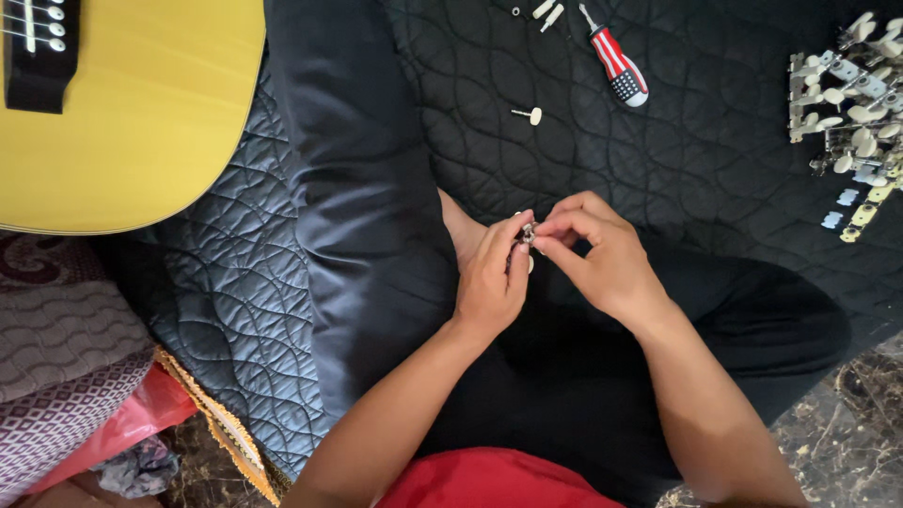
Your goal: The person disassembles and reassembles guitar tuning peg components on a quilted surface, using a screwdriver to remove and replace screws and handling small gears, washers, and buttons.
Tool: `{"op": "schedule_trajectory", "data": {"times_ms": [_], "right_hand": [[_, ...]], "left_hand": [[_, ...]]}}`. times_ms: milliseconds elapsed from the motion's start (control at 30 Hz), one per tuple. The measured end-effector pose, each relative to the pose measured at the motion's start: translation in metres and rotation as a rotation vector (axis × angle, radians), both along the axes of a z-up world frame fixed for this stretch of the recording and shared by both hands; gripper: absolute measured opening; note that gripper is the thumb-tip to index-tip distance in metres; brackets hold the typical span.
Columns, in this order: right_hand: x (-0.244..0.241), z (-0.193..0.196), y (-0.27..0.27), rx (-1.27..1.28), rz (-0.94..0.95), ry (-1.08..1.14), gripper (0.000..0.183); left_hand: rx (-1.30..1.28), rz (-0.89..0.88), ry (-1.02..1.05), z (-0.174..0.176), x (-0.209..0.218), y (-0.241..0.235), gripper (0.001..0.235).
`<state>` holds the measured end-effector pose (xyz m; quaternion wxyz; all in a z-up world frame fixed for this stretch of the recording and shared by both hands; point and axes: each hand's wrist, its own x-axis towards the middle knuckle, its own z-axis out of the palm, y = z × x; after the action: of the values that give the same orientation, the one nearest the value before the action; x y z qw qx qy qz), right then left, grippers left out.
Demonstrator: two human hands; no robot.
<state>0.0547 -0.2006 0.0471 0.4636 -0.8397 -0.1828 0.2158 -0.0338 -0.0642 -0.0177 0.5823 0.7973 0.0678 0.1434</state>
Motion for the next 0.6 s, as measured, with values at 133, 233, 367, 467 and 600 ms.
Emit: {"op": "schedule_trajectory", "data": {"times_ms": [133, 233, 367, 467, 600], "right_hand": [[0.001, -0.013, -0.002, 0.077, -0.037, 0.049, 0.027], [-0.001, -0.02, -0.002, 0.175, -0.082, 0.203, 0.042], [0.005, -0.016, 0.0, 0.15, -0.023, 0.225, 0.046], [0.01, -0.015, 0.002, 0.11, 0.042, 0.164, 0.044], [0.008, -0.027, 0.0, 0.132, 0.046, 0.134, 0.04]], "left_hand": [[-0.013, -0.01, -0.009, 0.004, 0.001, 0.002, 0.036], [-0.021, -0.032, -0.016, 0.007, 0.002, 0.003, 0.037], [-0.052, -0.021, -0.044, 0.011, 0.003, 0.005, 0.034], [-0.074, -0.026, -0.045, 0.014, 0.002, 0.007, 0.034], [-0.093, -0.037, -0.048, 0.018, 0.002, 0.009, 0.034]]}}
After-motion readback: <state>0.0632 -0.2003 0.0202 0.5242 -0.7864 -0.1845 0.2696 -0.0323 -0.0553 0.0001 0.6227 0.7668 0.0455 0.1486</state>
